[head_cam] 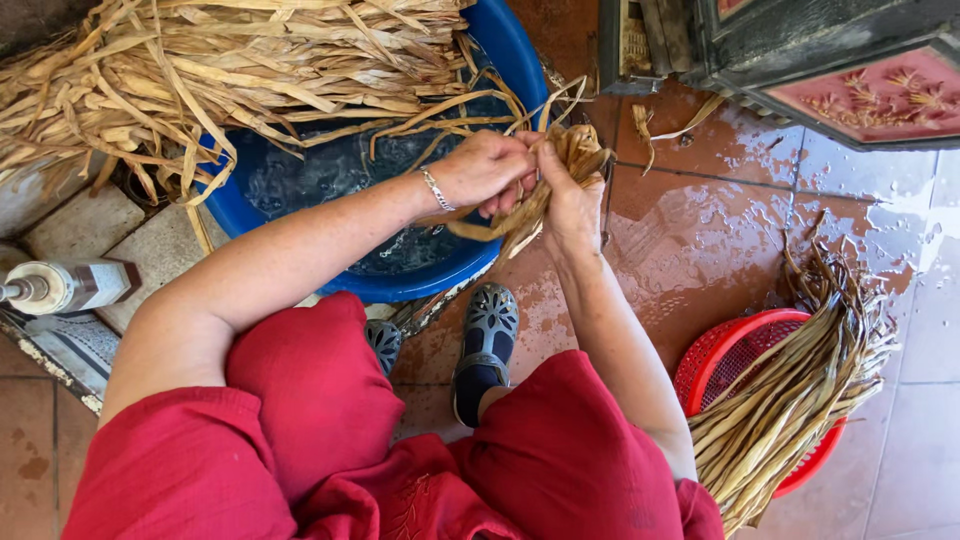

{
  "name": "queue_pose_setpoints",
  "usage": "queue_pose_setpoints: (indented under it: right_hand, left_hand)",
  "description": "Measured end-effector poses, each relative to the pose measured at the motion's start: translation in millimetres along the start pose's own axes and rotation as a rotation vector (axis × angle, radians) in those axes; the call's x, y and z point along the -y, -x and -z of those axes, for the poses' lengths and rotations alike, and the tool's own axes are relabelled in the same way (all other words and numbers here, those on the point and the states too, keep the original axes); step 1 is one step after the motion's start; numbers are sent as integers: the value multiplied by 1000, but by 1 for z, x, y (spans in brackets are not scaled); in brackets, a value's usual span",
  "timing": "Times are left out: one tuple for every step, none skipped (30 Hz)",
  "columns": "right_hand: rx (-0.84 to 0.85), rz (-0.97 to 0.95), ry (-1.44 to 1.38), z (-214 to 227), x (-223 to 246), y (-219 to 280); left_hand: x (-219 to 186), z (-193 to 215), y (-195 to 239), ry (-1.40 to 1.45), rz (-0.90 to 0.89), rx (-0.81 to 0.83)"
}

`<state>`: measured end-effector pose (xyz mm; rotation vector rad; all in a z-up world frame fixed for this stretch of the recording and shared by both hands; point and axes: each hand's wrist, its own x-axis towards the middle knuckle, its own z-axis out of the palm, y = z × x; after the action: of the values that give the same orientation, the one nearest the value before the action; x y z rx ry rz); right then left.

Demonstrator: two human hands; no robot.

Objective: The person sits on a tiled floor and repeatedly dips long dried plant strips into a blue basin of water, then pulls them apart by hand to separate fibers. The separated strips are placed into a red basket beside the basin.

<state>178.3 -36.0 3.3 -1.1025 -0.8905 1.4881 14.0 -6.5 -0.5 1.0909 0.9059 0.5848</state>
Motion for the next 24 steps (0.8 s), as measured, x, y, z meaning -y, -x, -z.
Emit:
queue_pose_setpoints:
  right_hand:
    - [-25,-8,-31,-2,1,1]
    - [-49,-16,-62,-5,1,1]
    - [-92,0,-76,-6,2,0]
    - [-134,16,-91,-6,1,0]
    - [-176,31,-106,-5,-1,-2]
    - [-246,24,-106,-3,-1,-5]
    - [-315,17,-106,0,-2,-10]
    - [-386,11,-107,5,-3,-13]
    - [-377,11,-76,9,-6,-16]
    - [-368,15,-46,14,-8,-21]
    - [-360,19,-15,18,-9,-26]
    - [-404,26,-42,23,-12,-28]
    - [-448,33,-70,28,-13,-31]
    - [-490,47,-102,31,-13,-36]
    - [-507,28,-48,34,-12,-42]
    - [-526,5,14,42,-9,-43]
    - [-543,-19,75,50,-8,-44]
    - [-655,-57,-35,59,-5,-47]
    - [-764,-96,-146,74,2,-51]
    - [-876,-134,-262,90,9,-54]
    - [-880,-93,-249,105,11,-58]
    - [-885,-54,-231,120,9,-58]
    - [-890,-16,-212,134,3,-59]
    - [-923,9,-274,147,-2,-63]
  left_hand:
    - [-2,-2,-1,-24,12,21]
    - [-3,-4,-2,-48,24,40]
    - [-3,-4,-2,-4,59,58]
    - [-1,-4,0,42,96,76]
    - [3,-5,2,88,133,93]
    - [6,-5,2,95,147,103]
    - [10,-6,4,102,160,114]
    - [15,-7,5,107,175,125]
    - [19,-8,6,98,196,114]
    - [21,-9,4,87,213,104]
    - [23,-9,2,76,230,94]
    - [27,-10,2,101,228,102]
    - [31,-12,3,125,225,109]
    - [32,-9,3,142,217,116]
    - [33,-6,3,108,213,117]
    - [37,-7,5,83,211,119]
    - [41,-8,8,58,210,122]
    - [46,-7,13,23,237,120]
    - [51,-7,18,-12,265,119]
    - [56,-5,21,-50,293,122]
    - [61,-3,24,-105,289,103]
    - [67,-3,25,-153,284,86]
    - [73,-2,25,-201,280,68]
    - [79,-1,24,-283,214,80]
